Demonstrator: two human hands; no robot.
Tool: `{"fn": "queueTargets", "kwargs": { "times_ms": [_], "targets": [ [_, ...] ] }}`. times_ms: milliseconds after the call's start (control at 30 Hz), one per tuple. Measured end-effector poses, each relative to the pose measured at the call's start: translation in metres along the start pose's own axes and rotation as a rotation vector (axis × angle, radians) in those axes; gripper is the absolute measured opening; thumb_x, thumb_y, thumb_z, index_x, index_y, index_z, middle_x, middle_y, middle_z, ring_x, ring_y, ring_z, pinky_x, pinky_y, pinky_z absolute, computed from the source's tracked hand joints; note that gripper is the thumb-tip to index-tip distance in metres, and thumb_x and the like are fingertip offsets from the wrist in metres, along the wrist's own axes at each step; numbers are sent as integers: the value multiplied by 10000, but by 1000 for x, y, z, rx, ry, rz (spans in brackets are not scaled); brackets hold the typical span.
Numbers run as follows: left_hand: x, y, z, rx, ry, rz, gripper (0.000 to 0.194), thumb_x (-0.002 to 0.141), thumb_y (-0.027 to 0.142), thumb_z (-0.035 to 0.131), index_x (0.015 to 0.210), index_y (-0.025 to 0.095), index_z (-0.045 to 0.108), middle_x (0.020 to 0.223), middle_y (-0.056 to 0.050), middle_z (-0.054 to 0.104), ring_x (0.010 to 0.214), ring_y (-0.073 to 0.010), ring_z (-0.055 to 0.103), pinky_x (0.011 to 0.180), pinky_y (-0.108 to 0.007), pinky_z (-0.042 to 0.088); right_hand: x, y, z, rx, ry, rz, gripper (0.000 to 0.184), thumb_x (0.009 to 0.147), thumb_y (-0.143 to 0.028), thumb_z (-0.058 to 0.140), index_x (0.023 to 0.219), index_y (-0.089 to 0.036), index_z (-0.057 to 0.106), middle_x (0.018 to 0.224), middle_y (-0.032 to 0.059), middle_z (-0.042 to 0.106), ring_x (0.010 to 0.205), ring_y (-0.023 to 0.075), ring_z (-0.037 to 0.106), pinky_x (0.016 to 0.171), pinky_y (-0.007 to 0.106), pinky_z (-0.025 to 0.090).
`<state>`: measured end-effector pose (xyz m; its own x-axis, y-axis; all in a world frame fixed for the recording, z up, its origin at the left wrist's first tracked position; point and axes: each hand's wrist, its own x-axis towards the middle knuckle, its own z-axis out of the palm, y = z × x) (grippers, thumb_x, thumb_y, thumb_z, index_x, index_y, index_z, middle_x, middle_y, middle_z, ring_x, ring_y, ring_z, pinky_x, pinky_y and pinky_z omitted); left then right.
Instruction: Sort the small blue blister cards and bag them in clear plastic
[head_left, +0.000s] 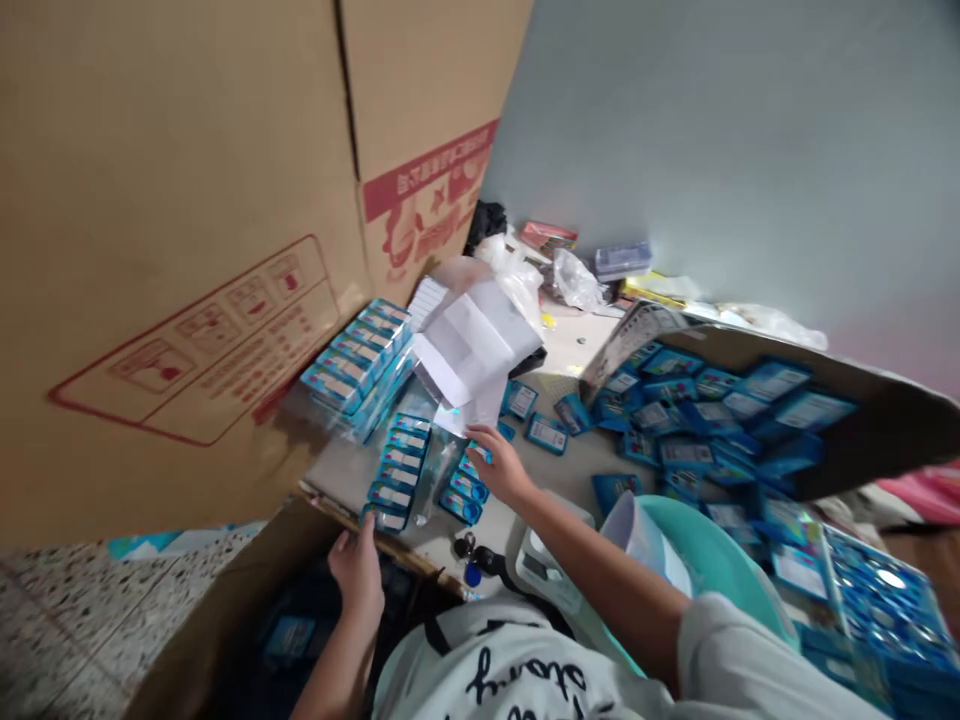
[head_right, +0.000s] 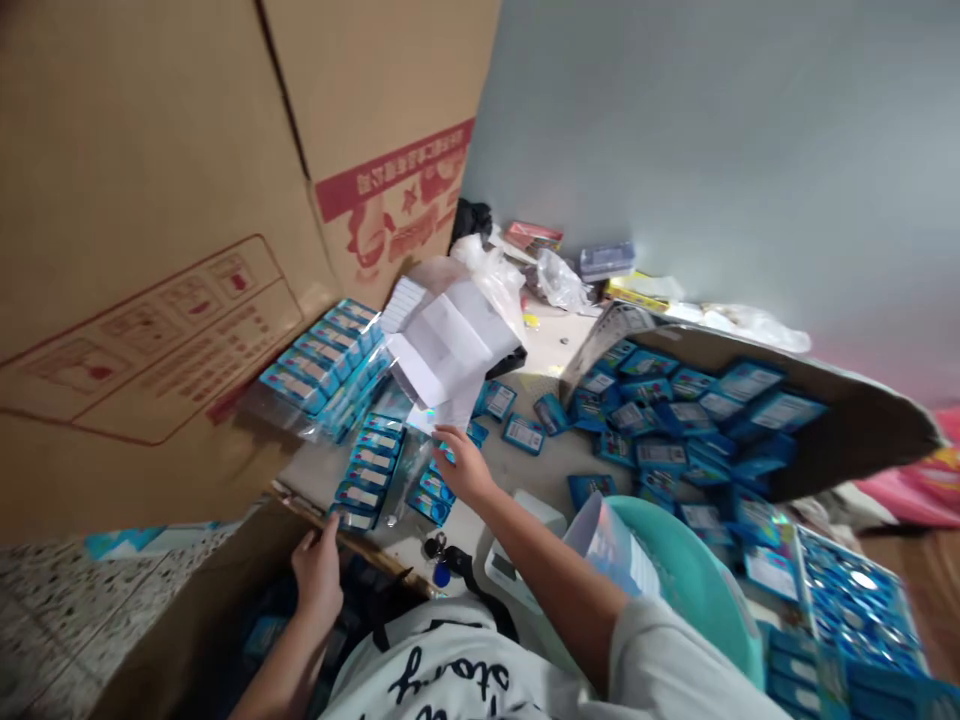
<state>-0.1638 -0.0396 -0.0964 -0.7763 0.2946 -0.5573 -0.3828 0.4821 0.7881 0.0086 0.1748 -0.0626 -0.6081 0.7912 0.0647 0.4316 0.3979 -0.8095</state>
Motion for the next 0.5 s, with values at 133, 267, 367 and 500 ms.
{"fn": "queueTargets", "kwargs": {
  "times_ms": [133, 267, 367, 500],
  "targets": [
    [-38, 15, 14, 307, -170, 705, 367, 749, 484, 726, 874, 186, 551, 861, -40, 563, 808, -211, 580, 799, -375, 516, -87, 35, -76, -93, 451, 29, 329, 960, -283, 486, 1276, -237, 568, 1237, 119, 623, 1142, 245, 591, 963, 440, 505],
    [-52, 32, 76, 652, -461, 1013, 642, 733, 432, 750, 1256, 177, 481, 1159, -135, 559, 1113, -311, 558, 972, -462, 467, -181, 66, -133, -242, 775, 300, 446, 937, -349, 526, 1360, -216, 488, 1206, 127, 635, 1115, 274, 598, 956, 508, 493],
    [-42, 38, 122, 921, -425, 913, 872, 677, 445, 788, 1373, 100, 394, 1267, -212, 518, 1210, -385, 515, 1023, -503, 426, -237, 69, -142, -297, 842, 445, 430, 921, -378, 531, 1306, -186, 528, 1192, 143, 633, 1108, 296, 600, 953, 520, 482],
    [-18, 39, 141, 908, -447, 708, 930, 579, 459, 837, 1343, 100, 446, 1379, -269, 441, 1292, -441, 461, 1061, -537, 377, -275, 58, -121, -325, 803, 427, 319, 930, -334, 501, 1209, -201, 577, 1186, 130, 621, 1113, 288, 587, 949, 481, 485]
  ]
}}
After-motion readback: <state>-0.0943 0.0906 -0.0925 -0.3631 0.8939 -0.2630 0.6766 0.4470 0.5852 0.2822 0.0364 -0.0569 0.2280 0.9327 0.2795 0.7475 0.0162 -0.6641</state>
